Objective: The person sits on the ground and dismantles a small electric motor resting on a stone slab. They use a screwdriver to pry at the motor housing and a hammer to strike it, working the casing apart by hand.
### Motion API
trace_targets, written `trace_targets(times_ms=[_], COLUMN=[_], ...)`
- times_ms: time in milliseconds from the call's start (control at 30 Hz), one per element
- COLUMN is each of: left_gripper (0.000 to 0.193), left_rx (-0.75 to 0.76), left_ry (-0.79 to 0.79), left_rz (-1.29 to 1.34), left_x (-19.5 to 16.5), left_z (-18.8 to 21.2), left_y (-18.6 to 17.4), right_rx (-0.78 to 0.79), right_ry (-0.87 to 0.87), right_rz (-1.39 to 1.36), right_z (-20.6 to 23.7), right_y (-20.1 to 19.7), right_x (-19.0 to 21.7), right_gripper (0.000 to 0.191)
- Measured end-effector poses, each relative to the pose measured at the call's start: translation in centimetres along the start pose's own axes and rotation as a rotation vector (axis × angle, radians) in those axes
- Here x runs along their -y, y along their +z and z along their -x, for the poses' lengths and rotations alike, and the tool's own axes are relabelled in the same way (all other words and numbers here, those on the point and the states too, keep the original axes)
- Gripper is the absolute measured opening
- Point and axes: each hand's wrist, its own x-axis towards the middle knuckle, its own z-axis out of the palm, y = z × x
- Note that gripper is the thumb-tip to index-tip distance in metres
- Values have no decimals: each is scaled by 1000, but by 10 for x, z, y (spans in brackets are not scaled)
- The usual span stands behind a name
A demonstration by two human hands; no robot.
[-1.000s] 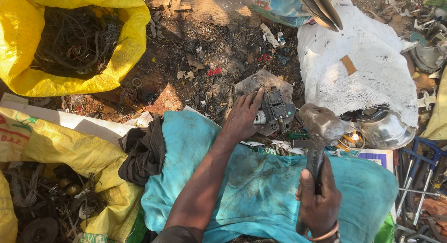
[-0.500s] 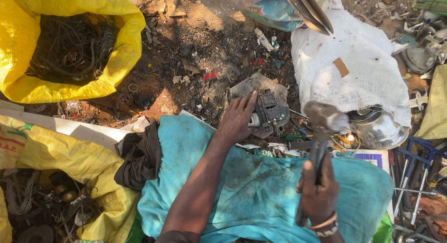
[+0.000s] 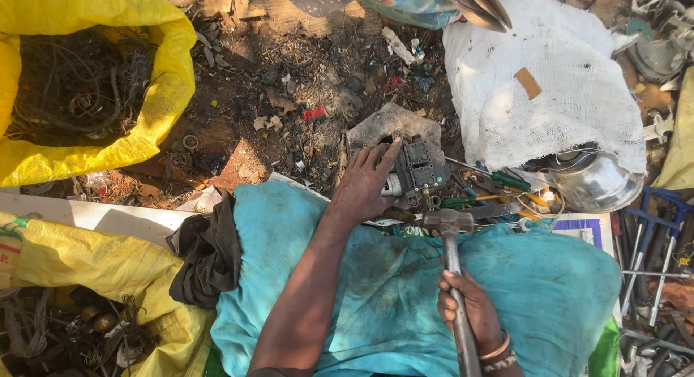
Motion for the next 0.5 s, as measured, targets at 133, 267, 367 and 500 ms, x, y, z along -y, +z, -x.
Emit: trace_targets(times_ms=[133,267,367,500], left_gripper=[125,125,115,89], left_rx=[36,128,131,71], left_ry=[-43,-48,-59,-67], left_rz=[47,41,31,42], left_x=[-7,-8,-6,-1], left_z=[-11,-25,-35,-52], left_y=[1,-3,-5,-5], right_rx=[150,141,101,-17], right_ry=[151,1,44,7], right_rz=[170,1148,1831,2072], right_z=[-21,-13,1,-15], right_y=[-24,-21,-4,16], right_x=[10,41,74,132], right_gripper=[34,33,40,48])
